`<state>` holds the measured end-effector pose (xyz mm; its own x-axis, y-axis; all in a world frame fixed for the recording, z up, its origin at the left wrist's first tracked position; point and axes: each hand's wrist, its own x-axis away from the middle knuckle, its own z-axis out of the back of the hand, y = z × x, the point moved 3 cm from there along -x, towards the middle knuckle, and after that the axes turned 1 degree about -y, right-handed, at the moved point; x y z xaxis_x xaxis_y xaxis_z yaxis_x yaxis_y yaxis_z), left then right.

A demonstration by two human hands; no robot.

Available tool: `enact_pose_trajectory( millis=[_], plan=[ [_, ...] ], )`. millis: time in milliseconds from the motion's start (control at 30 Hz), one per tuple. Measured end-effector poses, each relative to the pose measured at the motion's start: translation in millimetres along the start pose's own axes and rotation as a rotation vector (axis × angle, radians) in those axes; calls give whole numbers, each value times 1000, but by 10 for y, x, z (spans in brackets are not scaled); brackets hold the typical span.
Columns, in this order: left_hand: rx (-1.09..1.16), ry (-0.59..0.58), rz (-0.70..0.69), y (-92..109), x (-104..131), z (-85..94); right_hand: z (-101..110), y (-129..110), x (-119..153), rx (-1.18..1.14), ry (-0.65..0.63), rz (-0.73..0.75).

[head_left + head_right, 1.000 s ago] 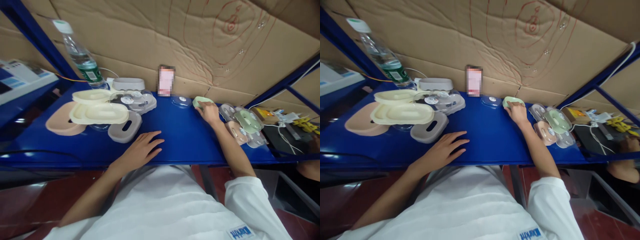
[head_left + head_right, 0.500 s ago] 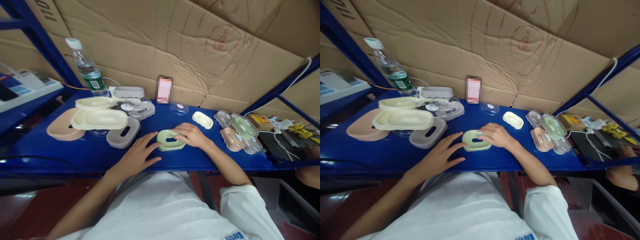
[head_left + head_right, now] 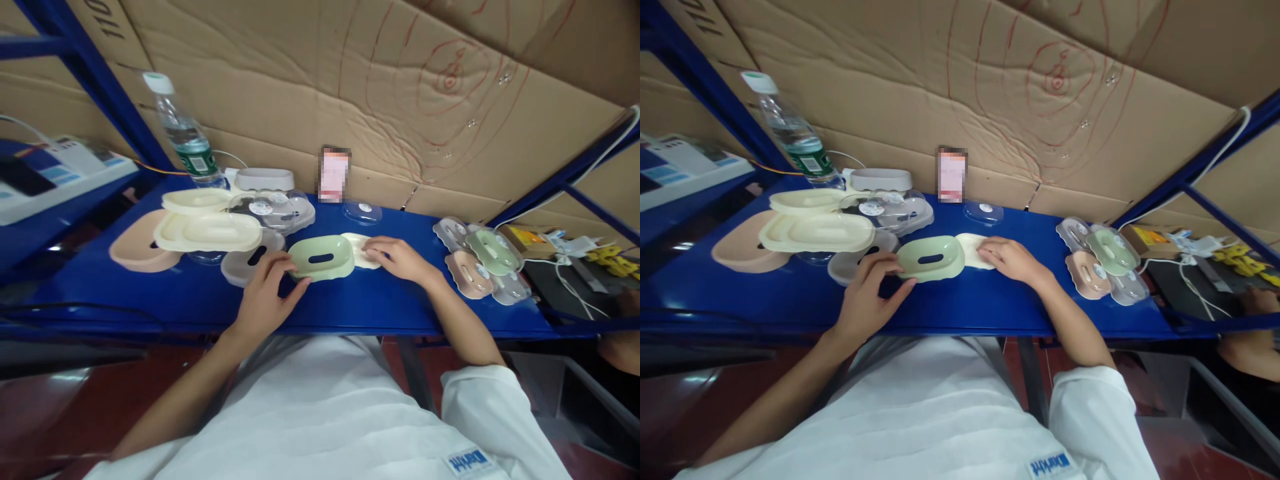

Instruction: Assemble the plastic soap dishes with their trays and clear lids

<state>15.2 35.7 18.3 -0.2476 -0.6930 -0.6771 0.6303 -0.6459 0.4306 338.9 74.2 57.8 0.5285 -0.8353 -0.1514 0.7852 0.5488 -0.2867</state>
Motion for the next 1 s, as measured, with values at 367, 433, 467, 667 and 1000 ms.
enact_pose_trajectory(
  millis=[367,433,467,667,1000],
  plan=[
    [-91,-177,-50,-16,48,-114,-494,487,-318,127,170,-308],
    [-58,-221,-18,-12,42,-121,-519,566,-325,132,138,-328],
    [-43,-242,1,-14,36,-124,-527,581,-329,133,128,-318],
    [12,-228,59,-47,-3,-118,-545,574,-332,104,79,-300],
    [-81,-130,115,-49,18,-101,-538,531,-330,142,112,-358]
  ],
)
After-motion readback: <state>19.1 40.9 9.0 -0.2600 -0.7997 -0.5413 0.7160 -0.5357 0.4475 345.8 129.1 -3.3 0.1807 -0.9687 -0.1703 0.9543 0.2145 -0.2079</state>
